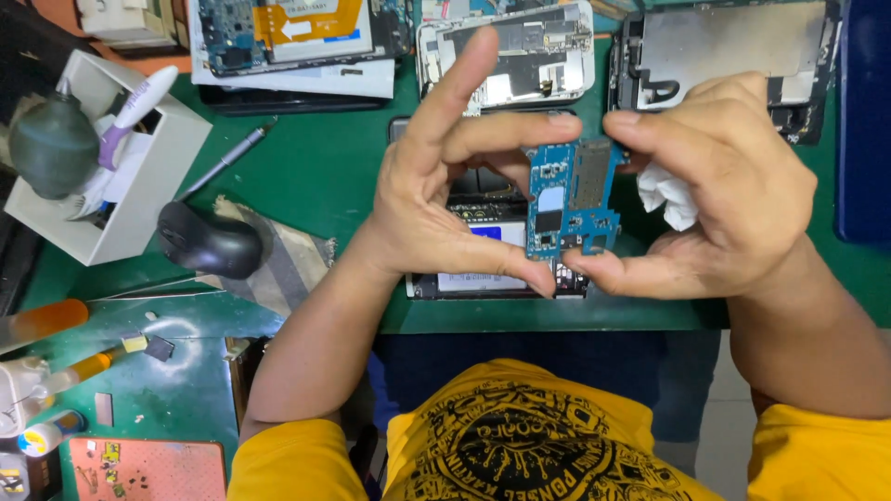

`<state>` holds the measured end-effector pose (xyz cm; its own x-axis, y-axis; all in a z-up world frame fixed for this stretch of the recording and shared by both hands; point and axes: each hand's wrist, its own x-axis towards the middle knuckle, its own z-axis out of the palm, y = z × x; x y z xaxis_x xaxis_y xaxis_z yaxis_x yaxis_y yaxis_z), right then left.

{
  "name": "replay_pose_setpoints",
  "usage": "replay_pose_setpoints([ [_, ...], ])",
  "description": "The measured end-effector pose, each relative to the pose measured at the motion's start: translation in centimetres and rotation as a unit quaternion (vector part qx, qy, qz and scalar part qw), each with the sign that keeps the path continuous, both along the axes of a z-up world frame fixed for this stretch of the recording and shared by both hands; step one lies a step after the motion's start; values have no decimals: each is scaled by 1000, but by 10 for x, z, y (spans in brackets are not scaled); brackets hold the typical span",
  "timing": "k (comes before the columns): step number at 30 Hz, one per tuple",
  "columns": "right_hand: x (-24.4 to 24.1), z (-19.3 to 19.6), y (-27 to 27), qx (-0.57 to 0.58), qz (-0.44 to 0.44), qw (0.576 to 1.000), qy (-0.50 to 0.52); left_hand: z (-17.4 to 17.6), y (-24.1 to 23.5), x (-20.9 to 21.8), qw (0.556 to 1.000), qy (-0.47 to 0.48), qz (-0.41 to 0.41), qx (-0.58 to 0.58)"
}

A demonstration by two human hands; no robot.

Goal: The person uses tweezers to place a small component onto a blue circuit board, then wipes the board with a white cloth. The person places the board into a disassembled smartphone chassis and presses it into place.

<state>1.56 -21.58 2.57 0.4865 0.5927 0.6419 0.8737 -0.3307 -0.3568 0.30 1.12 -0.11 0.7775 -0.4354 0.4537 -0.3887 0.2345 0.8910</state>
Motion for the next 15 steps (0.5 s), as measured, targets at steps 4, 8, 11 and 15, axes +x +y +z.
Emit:
replay_pose_setpoints([
  [4,-4,4,1,-6,-10,1000,15,1,-2,-3,1000,-22,-6,-22],
  [8,-15,13,1,-10,-21,999,25,1,-7,-4,998,-61,3,-24],
  [11,-30,24,-5,-25,-25,998,59,8,-12,-7,988,-139,-19,-59],
  [15,-55,21,-41,-152,49,980,121,33,-26,-27,983,-175,36,-49],
])
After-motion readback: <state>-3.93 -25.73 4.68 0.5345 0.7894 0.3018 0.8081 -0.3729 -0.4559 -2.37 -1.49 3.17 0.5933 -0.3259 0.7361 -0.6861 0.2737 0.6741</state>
